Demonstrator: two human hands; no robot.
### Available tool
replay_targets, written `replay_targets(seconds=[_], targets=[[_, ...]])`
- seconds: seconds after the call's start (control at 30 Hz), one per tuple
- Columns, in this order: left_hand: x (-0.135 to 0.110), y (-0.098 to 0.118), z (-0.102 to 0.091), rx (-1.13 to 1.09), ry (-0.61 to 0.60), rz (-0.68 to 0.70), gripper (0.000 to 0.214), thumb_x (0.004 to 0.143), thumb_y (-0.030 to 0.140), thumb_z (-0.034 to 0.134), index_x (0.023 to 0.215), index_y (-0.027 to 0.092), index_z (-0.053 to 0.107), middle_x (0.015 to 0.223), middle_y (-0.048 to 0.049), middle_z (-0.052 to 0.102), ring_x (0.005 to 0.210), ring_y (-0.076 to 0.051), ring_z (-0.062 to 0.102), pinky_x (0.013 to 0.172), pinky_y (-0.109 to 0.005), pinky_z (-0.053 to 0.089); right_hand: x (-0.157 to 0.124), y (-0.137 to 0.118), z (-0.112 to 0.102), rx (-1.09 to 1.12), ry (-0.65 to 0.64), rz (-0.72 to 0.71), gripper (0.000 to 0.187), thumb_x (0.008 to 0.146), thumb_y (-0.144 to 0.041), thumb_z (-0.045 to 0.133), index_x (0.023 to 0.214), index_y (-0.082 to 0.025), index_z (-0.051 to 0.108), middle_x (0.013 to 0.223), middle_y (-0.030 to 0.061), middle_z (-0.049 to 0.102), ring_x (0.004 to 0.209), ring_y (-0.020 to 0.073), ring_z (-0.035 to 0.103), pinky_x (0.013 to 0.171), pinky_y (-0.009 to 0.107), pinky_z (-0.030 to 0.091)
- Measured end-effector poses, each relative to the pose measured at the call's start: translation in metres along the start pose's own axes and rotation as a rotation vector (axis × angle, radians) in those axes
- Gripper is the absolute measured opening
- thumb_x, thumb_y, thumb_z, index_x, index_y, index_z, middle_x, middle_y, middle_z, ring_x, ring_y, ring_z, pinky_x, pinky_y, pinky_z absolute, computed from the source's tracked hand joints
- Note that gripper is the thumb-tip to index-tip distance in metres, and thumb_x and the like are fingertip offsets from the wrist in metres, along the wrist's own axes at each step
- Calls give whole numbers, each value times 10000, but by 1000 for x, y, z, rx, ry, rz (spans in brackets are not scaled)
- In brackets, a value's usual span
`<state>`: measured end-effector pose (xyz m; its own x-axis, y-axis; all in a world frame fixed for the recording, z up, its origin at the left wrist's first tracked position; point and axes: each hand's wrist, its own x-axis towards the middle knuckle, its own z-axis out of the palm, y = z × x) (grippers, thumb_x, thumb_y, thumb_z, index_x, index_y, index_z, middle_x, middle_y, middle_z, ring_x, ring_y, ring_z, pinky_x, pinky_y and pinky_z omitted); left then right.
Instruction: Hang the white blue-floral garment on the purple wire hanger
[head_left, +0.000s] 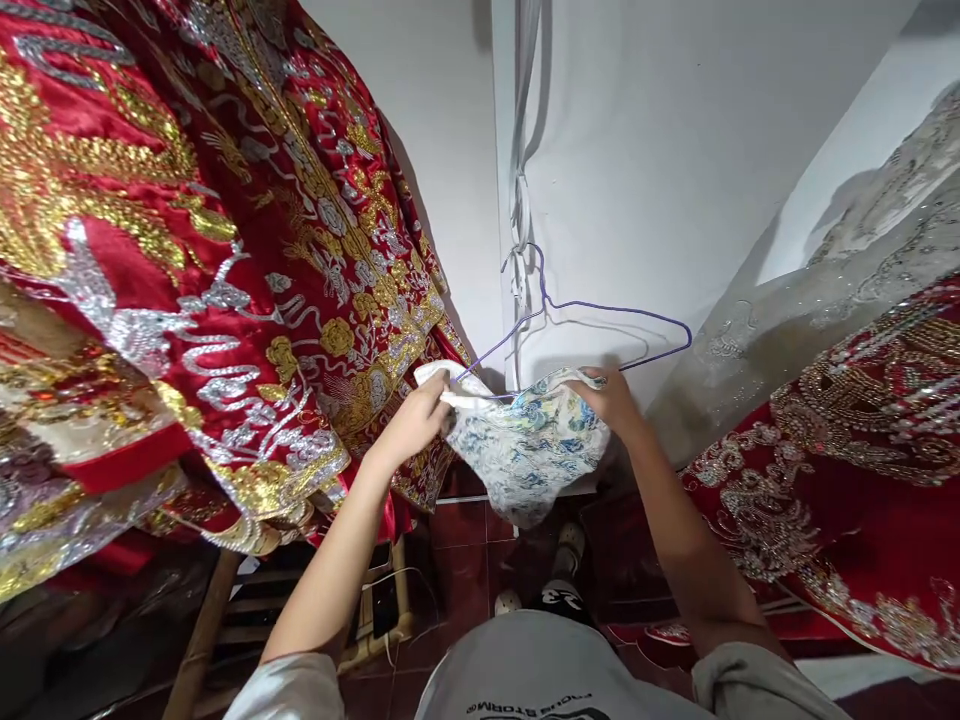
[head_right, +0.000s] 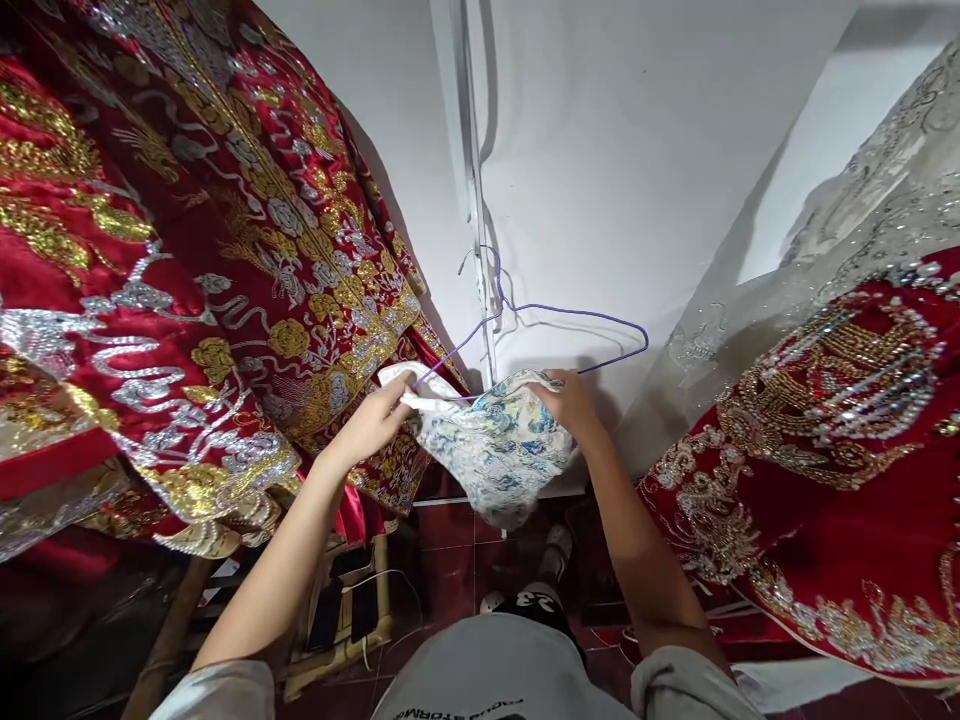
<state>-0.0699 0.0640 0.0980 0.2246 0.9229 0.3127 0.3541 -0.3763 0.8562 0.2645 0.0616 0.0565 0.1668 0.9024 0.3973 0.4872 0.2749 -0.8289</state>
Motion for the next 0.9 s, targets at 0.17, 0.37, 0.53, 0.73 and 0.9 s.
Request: replay_targets(seconds=[0.17,0.37,0.53,0.73,0.9], targets=[[30,27,14,177,-4,200,322,848,137,567,1152,199,654,1095,-81,711,1006,-253,657,1001,-361,477,-17,-24,8,75,-101,-2,225,804,-442,693,852,-231,753,962,87,769,981,298,684,883,399,534],[47,19,10,356,15,365,269,939,219,486,1125,185,676,1079,-113,618,1054,-270,599,1000,-389,477,-13,-30,-47,16,399,-83,575,741,-369,747,1283,-197,657,1316,127,667,1101,295,645,894,413,546],[54,17,14,458,16,378,243,974,248,462,1115,175,646,1168,-135,495,1144,-272,526,1064,-442,446,-6,-30,-76,-84,427,11,416,763,-435,759,1099,-196,704,1028,121,723,932,282,682,722,368,572],[59,11,22,429,18,363,231,969,261,467,1072,183,659,1138,-127,501,1139,-281,520,1050,-457,452,-13,-27,-66,-19,538,-124,641,793,-454,742,1348,-170,590,1030,141,743,856,272,727,754,383,605],[63,5,9,409,171,293,212,963,347,504,1005,181,628,1072,-115,554,1055,-281,562,942,-415,471,-10,-10,-89,-27,302,-124,255,753,-354,704,920,-180,788,857,89,773,790,284,732,712,389,606]])
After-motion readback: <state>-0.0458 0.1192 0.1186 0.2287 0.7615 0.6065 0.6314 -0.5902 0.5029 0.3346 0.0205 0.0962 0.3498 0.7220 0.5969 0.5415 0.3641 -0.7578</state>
